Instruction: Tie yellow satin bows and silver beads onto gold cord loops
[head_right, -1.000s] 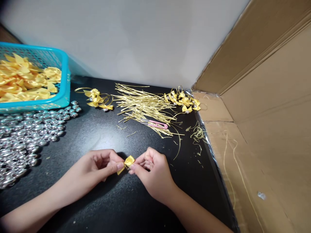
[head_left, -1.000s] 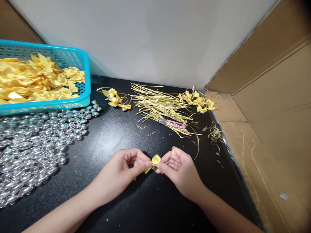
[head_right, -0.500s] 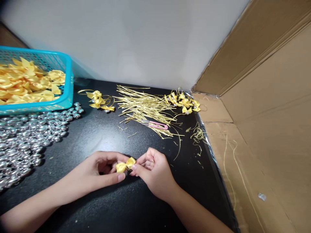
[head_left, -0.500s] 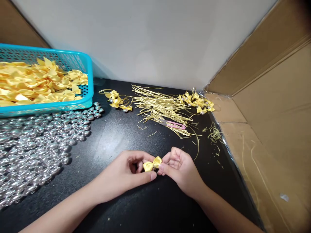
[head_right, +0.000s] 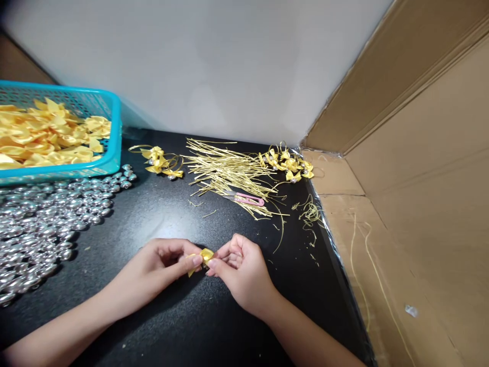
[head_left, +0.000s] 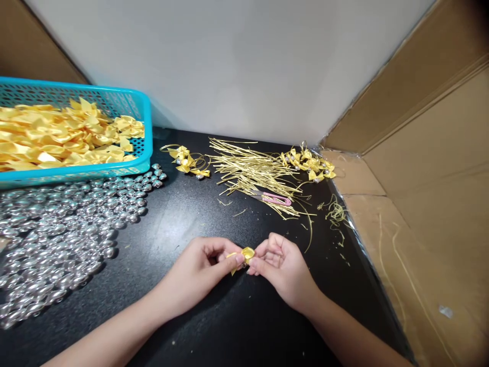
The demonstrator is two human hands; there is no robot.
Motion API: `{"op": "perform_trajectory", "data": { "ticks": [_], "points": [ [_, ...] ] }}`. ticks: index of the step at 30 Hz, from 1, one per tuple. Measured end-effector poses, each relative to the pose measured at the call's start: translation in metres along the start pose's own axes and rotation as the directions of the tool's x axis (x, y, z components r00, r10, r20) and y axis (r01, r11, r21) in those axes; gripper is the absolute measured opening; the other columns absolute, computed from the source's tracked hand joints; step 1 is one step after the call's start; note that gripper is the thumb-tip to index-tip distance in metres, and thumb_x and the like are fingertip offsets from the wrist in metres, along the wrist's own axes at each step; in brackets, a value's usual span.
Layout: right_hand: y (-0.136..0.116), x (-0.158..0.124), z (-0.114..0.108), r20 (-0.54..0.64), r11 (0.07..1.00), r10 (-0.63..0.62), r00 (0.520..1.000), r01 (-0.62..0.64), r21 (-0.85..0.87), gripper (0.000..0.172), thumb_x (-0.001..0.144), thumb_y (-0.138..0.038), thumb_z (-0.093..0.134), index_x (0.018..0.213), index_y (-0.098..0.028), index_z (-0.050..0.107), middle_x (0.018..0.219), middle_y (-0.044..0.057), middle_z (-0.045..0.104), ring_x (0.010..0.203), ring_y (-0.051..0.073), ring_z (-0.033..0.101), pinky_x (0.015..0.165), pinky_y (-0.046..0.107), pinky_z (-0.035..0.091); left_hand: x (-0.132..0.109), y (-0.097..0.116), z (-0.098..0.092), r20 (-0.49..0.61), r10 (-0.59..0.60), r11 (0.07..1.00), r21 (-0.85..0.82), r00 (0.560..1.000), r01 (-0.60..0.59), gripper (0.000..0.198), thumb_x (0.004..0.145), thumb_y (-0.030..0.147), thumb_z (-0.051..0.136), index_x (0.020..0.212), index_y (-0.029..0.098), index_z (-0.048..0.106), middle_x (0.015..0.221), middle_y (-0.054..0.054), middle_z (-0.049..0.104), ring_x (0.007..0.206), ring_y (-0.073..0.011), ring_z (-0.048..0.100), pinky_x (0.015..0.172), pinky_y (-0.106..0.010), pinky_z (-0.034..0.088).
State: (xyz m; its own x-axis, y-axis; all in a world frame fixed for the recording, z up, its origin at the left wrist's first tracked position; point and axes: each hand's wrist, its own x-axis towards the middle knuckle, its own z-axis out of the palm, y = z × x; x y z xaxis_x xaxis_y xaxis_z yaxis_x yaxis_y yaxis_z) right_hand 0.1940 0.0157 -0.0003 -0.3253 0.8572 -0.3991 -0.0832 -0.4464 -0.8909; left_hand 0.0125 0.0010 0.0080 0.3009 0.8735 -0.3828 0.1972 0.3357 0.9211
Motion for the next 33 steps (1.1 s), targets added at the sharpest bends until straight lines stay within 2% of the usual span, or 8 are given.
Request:
{"op": "perform_trajectory", "data": {
  "ticks": [3, 5, 9, 13, 17, 24, 30, 33],
  "points": [
    [0.001, 0.001, 0.0, -0.009, 1.0, -0.015, 1.0, 0.015, 0.01, 0.055, 0.06, -0.042, 0.084, 0.06, -0.021, 0.033, 0.064, -0.003, 0.061, 0.057, 0.012, 0.065, 0.06, 0.025, 0.054, 0.0, 0.0, -0.004, 0.084, -0.023, 1.0, -0.004, 0.996, 0.024, 0.025, 0.083, 0.04, 0.064, 0.091, 0.018, 0.075, 0.081, -0.004, 0.074, 0.068, -0.016, 0.058, 0.062, -0.024, 0.042],
    [0.002, 0.001, -0.002, -0.006, 1.0, -0.013, 1.0, 0.013, 0.028, 0.056, 0.061, -0.042, 0.084, 0.061, -0.021, 0.032, 0.065, -0.003, 0.062, 0.057, 0.011, 0.065, 0.059, 0.024, 0.054, 0.001, 0.002, -0.007, 0.101, -0.038, 0.999, 0.025, 0.994, 0.036, 0.027, 0.084, 0.04, 0.063, 0.094, 0.019, 0.075, 0.076, -0.003, 0.072, 0.064, -0.015, 0.056, 0.058, -0.024, 0.04],
    [0.002, 0.001, -0.003, 0.023, 0.998, -0.011, 1.0, 0.01, 0.068, 0.054, 0.062, -0.038, 0.084, 0.062, -0.021, 0.032, 0.07, -0.003, 0.063, 0.062, 0.01, 0.065, 0.062, 0.023, 0.053, 0.004, 0.003, -0.009, 0.041, -0.022, 0.998, 0.064, 0.999, 0.019, 0.027, 0.084, 0.04, 0.062, 0.082, 0.017, 0.076, 0.071, -0.002, 0.069, 0.064, -0.0145, 0.055, 0.058, -0.023, 0.039],
    [0.006, -0.002, 0.001, 0.041, 0.999, -0.015, 0.999, 0.013, 0.045, 0.052, 0.058, -0.029, 0.087, 0.065, -0.021, 0.035, 0.074, -0.004, 0.062, 0.069, 0.01, 0.063, 0.069, 0.024, 0.052, 0.006, 0.0, -0.005, -0.012, 0.028, 1.0, 0.011, 1.0, -0.028, 0.023, 0.084, 0.037, 0.063, 0.087, 0.019, 0.077, 0.086, -0.005, 0.074, 0.08, -0.0194, 0.063, 0.073, -0.028, 0.046],
    [0.01, -0.003, 0.007, 0.025, 0.999, -0.009, 1.0, 0.008, 0.05, 0.06, 0.056, -0.031, 0.087, 0.065, -0.023, 0.028, 0.061, -0.008, 0.052, 0.061, 0.01, 0.058, 0.063, 0.023, 0.05, 0.004, 0.0, 0.0, -0.05, 0.036, 0.999, -0.02, 0.998, -0.037, 0.022, 0.083, 0.037, 0.065, 0.088, 0.019, 0.077, 0.089, -0.006, 0.075, 0.085, -0.0226, 0.065, 0.079, -0.032, 0.048],
    [0.009, -0.002, 0.01, 0.033, 0.999, -0.031, 0.999, 0.03, 0.03, 0.059, 0.059, -0.039, 0.084, 0.064, -0.023, 0.027, 0.06, -0.008, 0.047, 0.057, 0.008, 0.049, 0.055, 0.021, 0.042, 0.002, 0.002, 0.002, -0.073, 0.042, 0.999, -0.003, 0.996, -0.042, 0.021, 0.081, 0.035, 0.066, 0.088, 0.019, 0.078, 0.086, -0.006, 0.076, 0.082, -0.0219, 0.066, 0.077, -0.031, 0.05],
    [0.007, -0.003, 0.007, 0.044, 0.996, -0.085, 0.995, 0.087, -0.03, 0.053, 0.066, -0.041, 0.079, 0.066, -0.023, 0.029, 0.066, -0.006, 0.048, 0.062, 0.01, 0.049, 0.059, 0.023, 0.044, 0.004, 0.003, 0.0, -0.035, 0.016, 0.997, -0.076, 0.999, -0.019, 0.022, 0.082, 0.037, 0.064, 0.079, 0.017, 0.074, 0.081, -0.004, 0.075, 0.082, -0.0206, 0.065, 0.077, -0.029, 0.048],
    [0.008, -0.004, -0.002, 0.017, 0.985, -0.165, 0.986, 0.166, -0.049, 0.039, 0.083, -0.048, 0.059, 0.068, -0.022, 0.035, 0.063, -0.005, 0.045, 0.057, 0.01, 0.043, 0.057, 0.024, 0.041, 0.003, 0.004, 0.0, -0.082, -0.005, 0.999, -0.043, 0.997, 0.001, 0.026, 0.082, 0.04, 0.063, 0.076, 0.017, 0.072, 0.074, -0.002, 0.072, 0.072, -0.0173, 0.062, 0.068, -0.026, 0.045]
  ]
}}
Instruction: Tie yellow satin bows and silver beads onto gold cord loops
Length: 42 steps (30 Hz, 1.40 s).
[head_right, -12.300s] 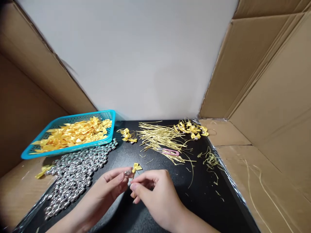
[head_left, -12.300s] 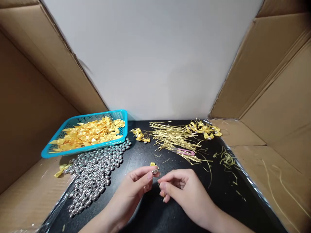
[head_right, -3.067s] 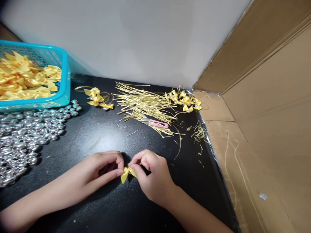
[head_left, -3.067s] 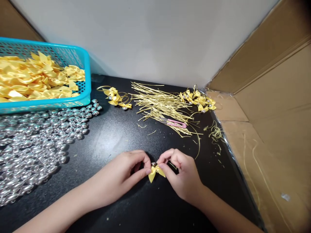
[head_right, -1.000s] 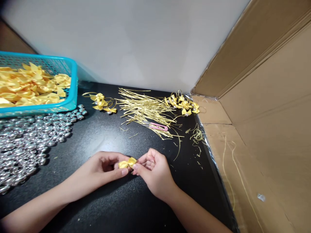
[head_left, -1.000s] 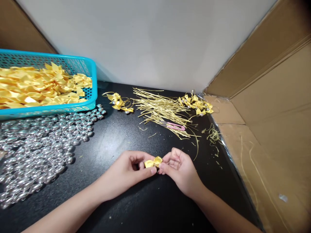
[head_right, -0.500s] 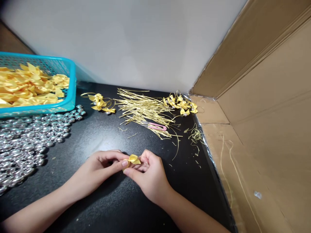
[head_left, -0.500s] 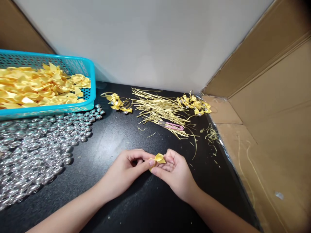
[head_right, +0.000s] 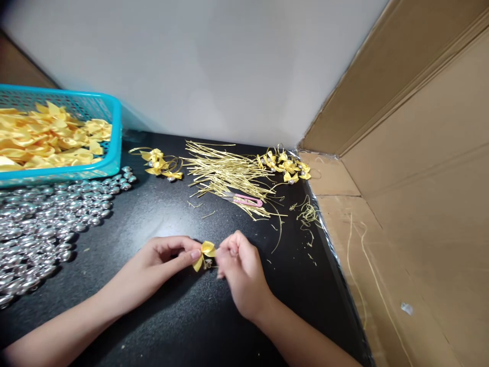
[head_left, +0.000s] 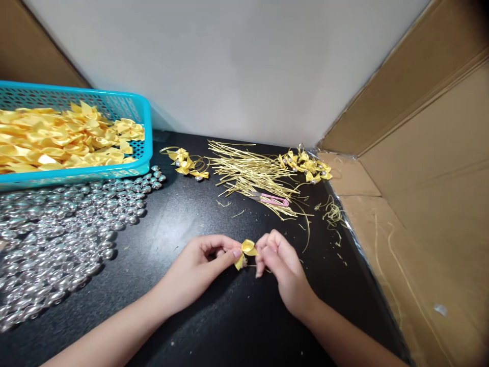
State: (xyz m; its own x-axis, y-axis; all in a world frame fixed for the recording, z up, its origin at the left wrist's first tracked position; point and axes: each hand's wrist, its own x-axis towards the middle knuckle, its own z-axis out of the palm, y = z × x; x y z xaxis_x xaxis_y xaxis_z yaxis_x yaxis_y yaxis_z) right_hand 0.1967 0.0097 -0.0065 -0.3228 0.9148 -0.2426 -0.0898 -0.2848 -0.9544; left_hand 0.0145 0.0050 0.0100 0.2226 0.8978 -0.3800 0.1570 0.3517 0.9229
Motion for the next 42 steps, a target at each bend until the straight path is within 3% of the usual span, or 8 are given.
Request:
{"op": "perform_trajectory", "data": {
  "ticks": [5, 9, 13, 20, 24, 29, 34, 42],
  "points": [
    [-0.001, -0.003, -0.014, 0.027, 0.995, -0.017, 0.999, 0.02, -0.099, 0.038, 0.093, -0.042, 0.036, 0.062, -0.022, 0.027, 0.056, -0.007, 0.023, 0.049, 0.01, 0.02, 0.047, 0.025, 0.021, -0.001, -0.003, 0.0, -0.019, -0.021, 1.0, 0.019, 1.0, 0.022, 0.029, 0.084, 0.042, 0.06, 0.083, 0.016, 0.072, 0.077, -0.003, 0.072, 0.071, -0.0169, 0.061, 0.067, -0.026, 0.044],
    [-0.014, -0.006, -0.014, 0.208, 0.885, -0.045, 0.977, 0.136, -0.445, 0.033, 0.098, -0.032, 0.033, 0.071, -0.02, 0.048, 0.061, -0.003, 0.041, 0.057, 0.012, 0.04, 0.056, 0.025, 0.033, -0.001, -0.004, 0.0, -0.006, -0.015, 1.0, 0.008, 1.0, 0.015, 0.029, 0.083, 0.042, 0.061, 0.09, 0.017, 0.072, 0.083, -0.005, 0.074, 0.076, -0.0195, 0.064, 0.07, -0.028, 0.047],
    [-0.026, -0.007, -0.014, 0.359, 0.792, 0.01, 0.933, 0.212, -0.573, 0.027, 0.097, -0.026, 0.036, 0.095, -0.022, 0.062, 0.066, -0.003, 0.05, 0.057, 0.012, 0.047, 0.058, 0.025, 0.037, -0.002, -0.004, 0.0, 0.004, 0.005, 1.0, 0.008, 1.0, -0.005, 0.028, 0.08, 0.042, 0.065, 0.091, 0.018, 0.075, 0.082, -0.005, 0.075, 0.078, -0.0212, 0.065, 0.068, -0.028, 0.049],
    [-0.024, -0.012, -0.016, 0.312, 0.807, -0.031, 0.949, 0.209, -0.553, 0.03, 0.097, -0.025, 0.029, 0.086, -0.022, 0.057, 0.075, -0.001, 0.055, 0.071, 0.014, 0.052, 0.067, 0.026, 0.039, -0.002, -0.005, 0.003, -0.055, -0.037, 0.999, -0.041, 0.998, 0.035, 0.024, 0.079, 0.039, 0.068, 0.084, 0.016, 0.071, 0.079, -0.005, 0.072, 0.069, -0.017, 0.061, 0.061, -0.026, 0.044],
    [-0.022, -0.014, -0.012, 0.253, 0.81, -0.031, 0.967, 0.173, -0.561, 0.032, 0.098, -0.029, 0.028, 0.079, -0.022, 0.052, 0.066, -0.002, 0.046, 0.062, 0.013, 0.044, 0.059, 0.025, 0.035, -0.002, -0.006, 0.004, -0.117, -0.059, 0.993, -0.107, 0.991, 0.046, 0.024, 0.074, 0.038, 0.072, 0.075, 0.016, 0.064, 0.065, 0.0, 0.066, 0.059, -0.0126, 0.054, 0.055, -0.022, 0.038],
    [-0.017, -0.013, -0.006, 0.194, 0.849, 0.021, 0.981, 0.085, -0.522, 0.017, 0.097, -0.028, 0.033, 0.097, -0.022, 0.05, 0.06, -0.006, 0.039, 0.052, 0.011, 0.036, 0.05, 0.023, 0.03, -0.002, -0.005, 0.005, -0.131, -0.075, 0.989, -0.133, 0.989, 0.058, 0.026, 0.073, 0.039, 0.074, 0.072, 0.015, 0.065, 0.064, 0.0, 0.065, 0.059, -0.0115, 0.052, 0.055, -0.022, 0.037],
    [-0.013, -0.012, -0.005, 0.136, 0.888, 0.038, 0.99, 0.029, -0.459, 0.013, 0.095, -0.026, 0.037, 0.084, -0.022, 0.041, 0.056, -0.008, 0.042, 0.047, 0.009, 0.036, 0.047, 0.021, 0.028, -0.002, -0.005, 0.005, -0.144, -0.064, 0.99, -0.136, 0.987, 0.044, 0.024, 0.072, 0.038, 0.074, 0.075, 0.015, 0.069, 0.062, 0.001, 0.062, 0.058, -0.011, 0.05, 0.054, -0.021, 0.036],
    [-0.007, -0.01, 0.003, 0.088, 0.801, -0.055, 0.995, 0.097, -0.591, 0.018, 0.091, -0.023, 0.043, 0.073, -0.021, 0.043, 0.05, -0.01, 0.034, 0.043, 0.007, 0.031, 0.045, 0.021, 0.022, -0.002, -0.01, 0.007, -0.147, -0.017, 0.991, -0.132, 0.989, -0.002, 0.022, 0.074, 0.037, 0.072, 0.073, 0.016, 0.066, 0.061, 0.001, 0.063, 0.057, -0.0112, 0.051, 0.054, -0.021, 0.037]
  ]
}}
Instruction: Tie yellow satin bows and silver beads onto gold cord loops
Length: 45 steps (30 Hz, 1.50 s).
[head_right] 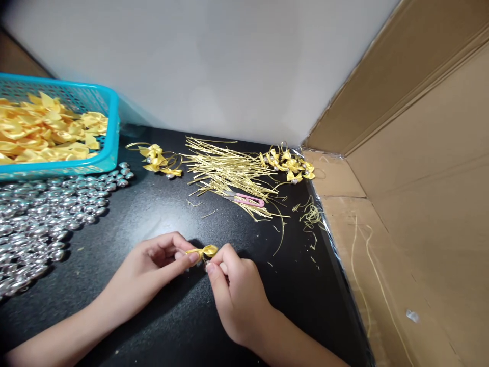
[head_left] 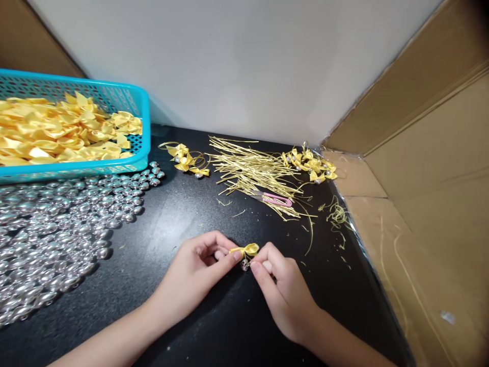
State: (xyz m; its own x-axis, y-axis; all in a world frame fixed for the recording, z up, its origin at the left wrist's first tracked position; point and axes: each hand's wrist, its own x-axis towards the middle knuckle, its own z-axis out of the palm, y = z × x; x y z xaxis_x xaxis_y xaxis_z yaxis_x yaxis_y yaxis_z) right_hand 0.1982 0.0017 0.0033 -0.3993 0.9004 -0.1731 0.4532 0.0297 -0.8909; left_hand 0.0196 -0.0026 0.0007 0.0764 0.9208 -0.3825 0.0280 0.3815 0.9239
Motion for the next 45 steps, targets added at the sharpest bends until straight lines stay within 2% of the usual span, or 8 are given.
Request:
{"op": "perform_trajectory", "data": {
  "ticks": [5, 9, 15, 20, 23, 36, 45],
  "points": [
    [0.001, -0.001, 0.004, -0.024, 1.0, -0.007, 1.0, 0.008, 0.013, 0.019, 0.091, -0.023, 0.043, 0.072, -0.021, 0.042, 0.048, -0.011, 0.03, 0.041, 0.007, 0.028, 0.044, 0.02, 0.021, -0.003, -0.007, 0.003, -0.031, 0.094, 0.995, 0.037, 0.995, -0.093, 0.02, 0.078, 0.034, 0.069, 0.071, 0.017, 0.064, 0.06, 0.0, 0.065, 0.055, -0.0122, 0.053, 0.052, -0.021, 0.039],
    [0.0, -0.002, 0.005, -0.043, 1.0, -0.02, 0.999, 0.021, 0.011, 0.018, 0.09, -0.023, 0.043, 0.072, -0.021, 0.042, 0.048, -0.011, 0.031, 0.041, 0.007, 0.029, 0.044, 0.02, 0.021, -0.004, -0.012, 0.005, -0.021, 0.197, 0.969, 0.159, 0.98, -0.192, 0.017, 0.082, 0.032, 0.065, 0.072, 0.018, 0.065, 0.062, -0.001, 0.067, 0.055, -0.014, 0.058, 0.049, -0.022, 0.04],
    [0.0, -0.003, 0.005, -0.049, 1.0, 0.01, 0.999, -0.009, 0.022, 0.017, 0.089, -0.022, 0.043, 0.072, -0.02, 0.044, 0.047, -0.011, 0.031, 0.04, 0.007, 0.029, 0.043, 0.019, 0.021, -0.007, -0.019, 0.004, 0.038, 0.416, 0.85, 0.34, 0.909, -0.403, 0.012, 0.088, 0.023, 0.057, 0.077, 0.02, 0.06, 0.064, 0.002, 0.067, 0.053, -0.0121, 0.06, 0.049, -0.021, 0.043],
    [-0.002, -0.003, 0.004, -0.035, 0.999, 0.011, 0.999, -0.01, 0.037, 0.017, 0.089, -0.023, 0.043, 0.072, -0.021, 0.043, 0.046, -0.011, 0.03, 0.039, 0.006, 0.028, 0.042, 0.019, 0.02, -0.007, -0.019, 0.004, 0.058, 0.514, 0.778, 0.389, 0.856, -0.494, 0.011, 0.088, 0.016, 0.057, 0.078, 0.021, 0.057, 0.067, 0.004, 0.066, 0.056, -0.0106, 0.062, 0.053, -0.019, 0.046],
    [-0.003, -0.004, 0.004, -0.021, 0.999, 0.02, 1.0, -0.02, 0.038, 0.017, 0.089, -0.022, 0.043, 0.071, -0.021, 0.043, 0.046, -0.011, 0.029, 0.039, 0.006, 0.027, 0.042, 0.019, 0.02, -0.007, -0.017, 0.005, 0.056, 0.532, 0.763, 0.401, 0.845, -0.507, 0.012, 0.087, 0.014, 0.057, 0.077, 0.021, 0.056, 0.066, 0.004, 0.067, 0.056, -0.0106, 0.062, 0.052, -0.019, 0.047],
    [-0.005, -0.003, 0.006, -0.047, 0.997, 0.019, 0.999, -0.015, 0.081, 0.018, 0.089, -0.023, 0.043, 0.072, -0.021, 0.042, 0.047, -0.011, 0.03, 0.04, 0.006, 0.027, 0.042, 0.019, 0.02, -0.008, -0.014, 0.008, 0.04, 0.493, 0.806, 0.357, 0.869, -0.473, 0.013, 0.087, 0.016, 0.056, 0.075, 0.02, 0.056, 0.063, 0.003, 0.067, 0.054, -0.0109, 0.062, 0.05, -0.018, 0.047],
    [-0.004, -0.005, 0.005, -0.045, 0.997, 0.025, 0.999, -0.021, 0.079, 0.018, 0.089, -0.023, 0.044, 0.072, -0.021, 0.042, 0.047, -0.011, 0.03, 0.04, 0.006, 0.028, 0.042, 0.019, 0.02, -0.009, -0.013, 0.008, 0.042, 0.486, 0.794, 0.395, 0.873, -0.461, 0.013, 0.088, 0.017, 0.055, 0.076, 0.02, 0.057, 0.063, 0.002, 0.066, 0.054, -0.012, 0.062, 0.05, -0.02, 0.047]
  ]
}}
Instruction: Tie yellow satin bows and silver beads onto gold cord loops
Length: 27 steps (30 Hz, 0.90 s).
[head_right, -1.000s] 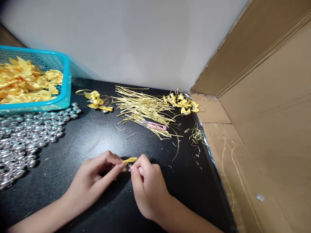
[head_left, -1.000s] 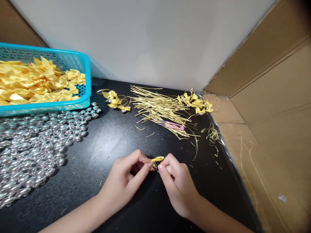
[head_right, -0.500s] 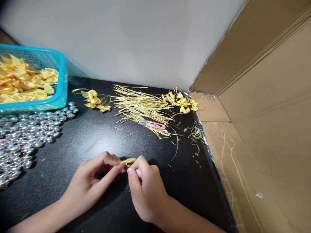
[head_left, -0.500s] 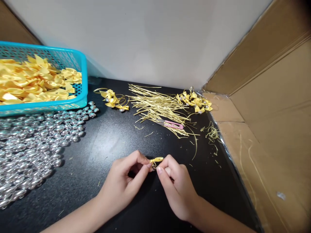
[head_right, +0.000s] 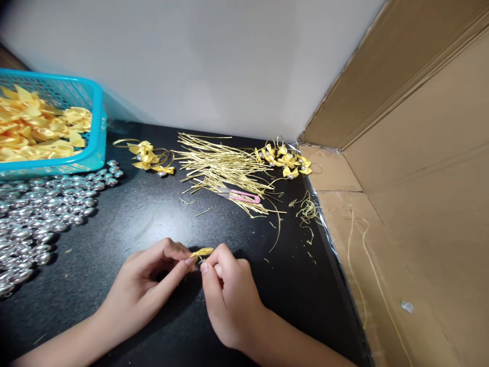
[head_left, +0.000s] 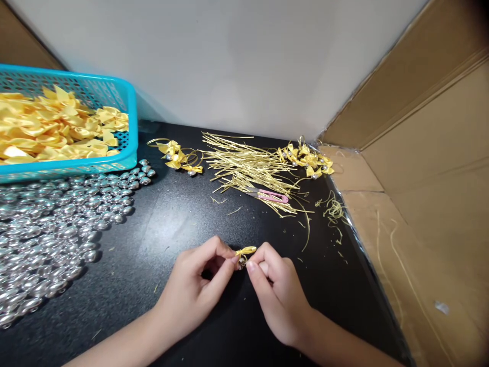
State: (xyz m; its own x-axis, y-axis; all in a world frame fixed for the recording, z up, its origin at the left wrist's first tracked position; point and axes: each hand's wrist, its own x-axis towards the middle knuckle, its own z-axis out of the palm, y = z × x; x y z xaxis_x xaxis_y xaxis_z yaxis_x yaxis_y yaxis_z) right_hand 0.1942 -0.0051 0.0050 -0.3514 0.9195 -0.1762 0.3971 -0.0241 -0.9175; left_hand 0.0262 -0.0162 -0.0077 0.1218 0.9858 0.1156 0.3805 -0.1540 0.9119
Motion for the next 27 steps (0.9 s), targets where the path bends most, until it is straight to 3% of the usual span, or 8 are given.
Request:
{"op": "perform_trajectory", "data": {
  "ticks": [13, 17, 21, 24, 27],
  "points": [
    [-0.0018, 0.0011, 0.0021, -0.013, 1.0, 0.011, 1.0, -0.011, -0.024, 0.018, 0.089, -0.023, 0.043, 0.071, -0.021, 0.043, 0.047, -0.011, 0.031, 0.04, 0.006, 0.028, 0.041, 0.019, 0.02, -0.0002, -0.0024, -0.0008, 0.001, 0.158, 0.981, 0.116, 0.987, -0.157, 0.014, 0.086, 0.01, 0.054, 0.077, 0.019, 0.057, 0.067, 0.001, 0.066, 0.058, -0.0114, 0.063, 0.056, -0.02, 0.049],
    [-0.0011, 0.0018, 0.0002, -0.007, 1.0, 0.019, 1.0, -0.019, -0.01, 0.018, 0.089, -0.022, 0.044, 0.071, -0.021, 0.043, 0.045, -0.011, 0.029, 0.039, 0.007, 0.027, 0.041, 0.019, 0.019, 0.0009, -0.002, -0.001, -0.03, 0.065, 0.997, 0.033, 0.997, -0.064, 0.012, 0.085, 0.011, 0.056, 0.077, 0.02, 0.057, 0.066, 0.003, 0.066, 0.056, -0.0106, 0.063, 0.054, -0.019, 0.049],
    [-0.0007, 0.0027, -0.0038, -0.03, 1.0, 0.016, 0.999, -0.015, 0.019, 0.02, 0.089, -0.024, 0.045, 0.07, -0.021, 0.043, 0.045, -0.011, 0.031, 0.039, 0.007, 0.029, 0.041, 0.019, 0.022, 0.0054, -0.0022, -0.0036, -0.14, -0.074, 0.992, -0.109, 0.987, 0.058, 0.011, 0.085, 0.012, 0.057, 0.077, 0.02, 0.057, 0.066, 0.004, 0.067, 0.058, -0.0102, 0.064, 0.054, -0.017, 0.05],
    [-0.0005, 0.003, -0.0051, -0.119, 0.999, -0.009, 0.993, 0.012, 0.029, 0.021, 0.09, -0.026, 0.044, 0.07, -0.021, 0.043, 0.047, -0.009, 0.035, 0.041, 0.008, 0.033, 0.043, 0.019, 0.025, 0.0066, -0.0029, -0.0044, -0.176, -0.086, 0.99, -0.124, 0.981, 0.065, 0.011, 0.084, 0.012, 0.058, 0.076, 0.02, 0.058, 0.066, 0.003, 0.066, 0.057, -0.0101, 0.064, 0.054, -0.018, 0.05],
    [-0.0006, 0.0028, -0.0031, -0.133, 0.999, -0.026, 0.991, 0.031, 0.036, 0.021, 0.09, -0.027, 0.045, 0.071, -0.02, 0.045, 0.047, -0.009, 0.034, 0.041, 0.008, 0.033, 0.043, 0.02, 0.025, 0.0043, -0.0031, -0.0029, -0.13, -0.048, 0.994, -0.099, 0.99, 0.035, 0.011, 0.084, 0.012, 0.056, 0.076, 0.019, 0.057, 0.067, 0.002, 0.067, 0.058, -0.0111, 0.065, 0.053, -0.019, 0.05]
  ]
}}
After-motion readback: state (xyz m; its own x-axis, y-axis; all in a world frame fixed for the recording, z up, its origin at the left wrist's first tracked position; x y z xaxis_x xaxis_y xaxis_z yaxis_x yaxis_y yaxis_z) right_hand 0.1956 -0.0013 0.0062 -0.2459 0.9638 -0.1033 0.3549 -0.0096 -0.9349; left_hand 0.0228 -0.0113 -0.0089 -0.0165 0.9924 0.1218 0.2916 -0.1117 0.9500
